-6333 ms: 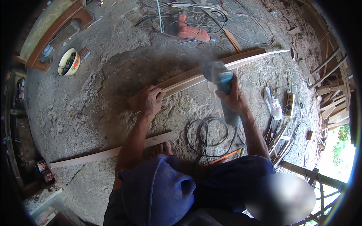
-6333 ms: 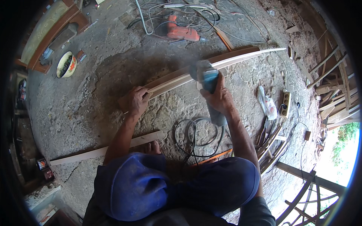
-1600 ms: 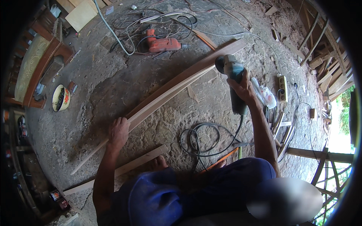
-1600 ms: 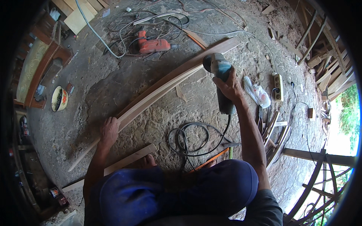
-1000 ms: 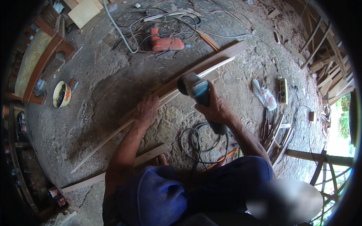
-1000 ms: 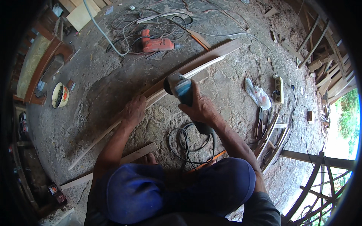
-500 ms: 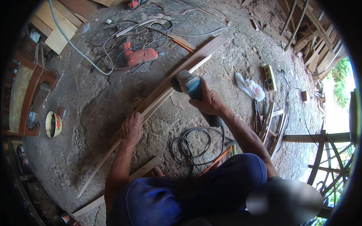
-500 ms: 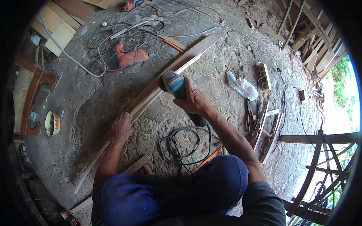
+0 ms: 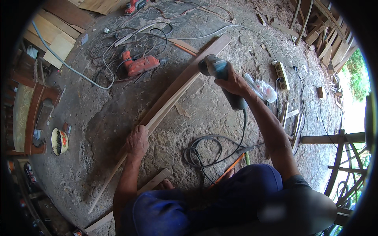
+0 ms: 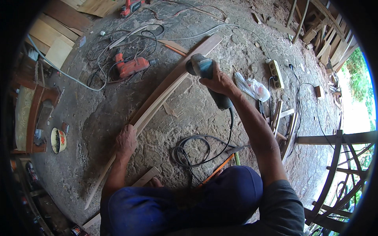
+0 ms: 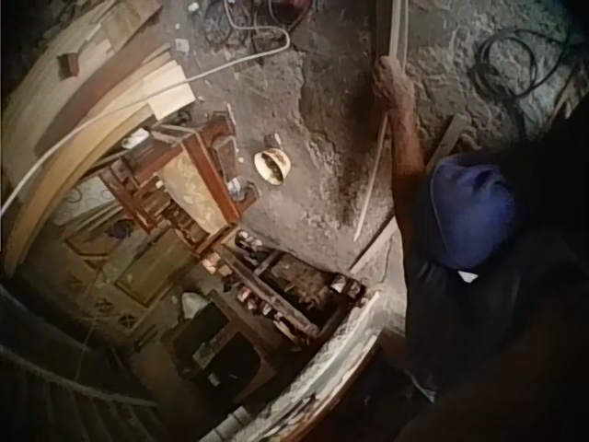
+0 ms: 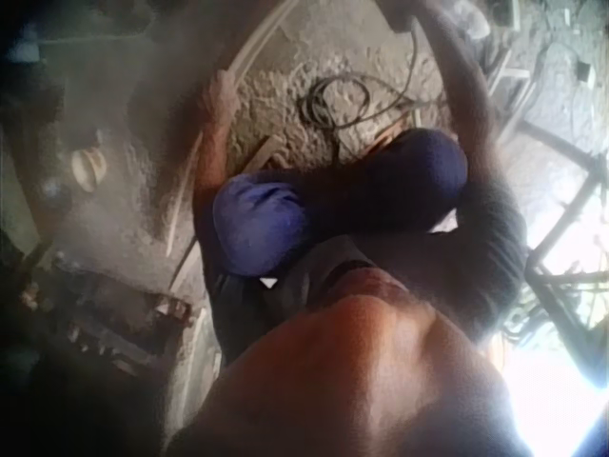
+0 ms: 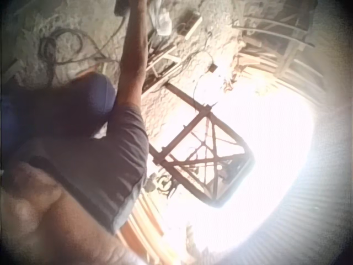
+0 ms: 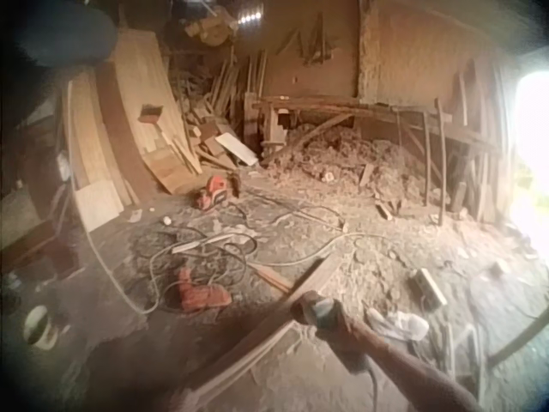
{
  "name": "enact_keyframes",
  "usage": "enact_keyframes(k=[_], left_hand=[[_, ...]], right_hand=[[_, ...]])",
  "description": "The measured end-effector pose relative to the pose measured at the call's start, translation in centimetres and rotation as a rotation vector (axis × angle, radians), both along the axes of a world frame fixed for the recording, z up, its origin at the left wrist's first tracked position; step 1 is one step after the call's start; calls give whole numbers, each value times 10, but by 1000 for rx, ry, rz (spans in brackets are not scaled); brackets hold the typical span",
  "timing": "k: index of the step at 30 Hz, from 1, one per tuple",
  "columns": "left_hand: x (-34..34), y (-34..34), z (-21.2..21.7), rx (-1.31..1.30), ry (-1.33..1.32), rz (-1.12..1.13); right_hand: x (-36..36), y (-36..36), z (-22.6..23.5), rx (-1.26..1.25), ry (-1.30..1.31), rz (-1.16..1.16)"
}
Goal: The person assembles two thin wooden strips into a cross shape using a hammer, then retrieves a longer wooden plank and sands its surface with an electric sander. The person works while sitting on the floor in a cluttered workshop.
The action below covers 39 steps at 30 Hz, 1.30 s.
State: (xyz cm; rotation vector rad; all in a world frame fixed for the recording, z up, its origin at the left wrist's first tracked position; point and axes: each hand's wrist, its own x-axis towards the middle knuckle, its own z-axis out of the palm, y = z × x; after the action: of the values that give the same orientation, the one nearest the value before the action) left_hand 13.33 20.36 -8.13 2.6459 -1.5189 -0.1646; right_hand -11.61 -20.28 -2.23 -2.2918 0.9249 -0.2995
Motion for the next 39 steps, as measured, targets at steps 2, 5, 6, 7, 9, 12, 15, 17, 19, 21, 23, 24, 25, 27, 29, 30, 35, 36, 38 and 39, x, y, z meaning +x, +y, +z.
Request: enact_keyframes(k=[2,5,6,7,9,12,15,17,19,21,23,24,25,27,29,30,35,36,38,39], left_hand=[[0,0,1,17,2,7],[0,-1,2,8,15,11],[0,-2,2,11,23,15],[-1,-2,3,18,32,22],[-1,-3,4,43,35,27],[1,-4,6,62,30,18],[6,-3,5,32,72,47],[12,-3,2,-10,105,100],[17,-1,-1,-153,96,36],[19,3,-5,-254,74,-17],[19,8,-9,-272,45,-24],[17,11,-11,-319,64,-34],[16,13,-13,-350,63,-30],[13,16,-16,-336,-2,-49],[13,14,-18,-262,-140,-108],[14,13,-19,-226,-89,-90],[21,5,-19,-184,-55,-212],[21,7,-18,-211,-27,-194],[18,14,-15,-300,11,-174],[16,19,-13,-282,23,-127]], right_hand=[[-2,-15,-3,-30,14,-30],[-6,-37,-8,-28,-36,-43],[-8,-44,-8,-29,-24,-68],[-9,-51,-8,-35,-43,-79],[-12,-64,-4,-30,-76,-105],[-17,-71,7,-35,-80,-226],[-32,-58,18,85,-135,-376],[-47,-34,20,174,-283,-383],[-60,-5,18,291,-441,-371],[-73,25,17,344,-501,-337],[-84,49,18,352,-514,-320],[-88,60,18,337,-497,-317],[-90,70,18,321,-471,-326],[-95,87,19,429,-479,-326],[-93,96,18,472,-476,-311],[-92,99,19,463,-491,-286],[-81,109,22,464,-486,-217],[-79,112,23,477,-466,-221],[-75,116,26,465,-490,-183],[-75,119,27,458,-516,-166]])
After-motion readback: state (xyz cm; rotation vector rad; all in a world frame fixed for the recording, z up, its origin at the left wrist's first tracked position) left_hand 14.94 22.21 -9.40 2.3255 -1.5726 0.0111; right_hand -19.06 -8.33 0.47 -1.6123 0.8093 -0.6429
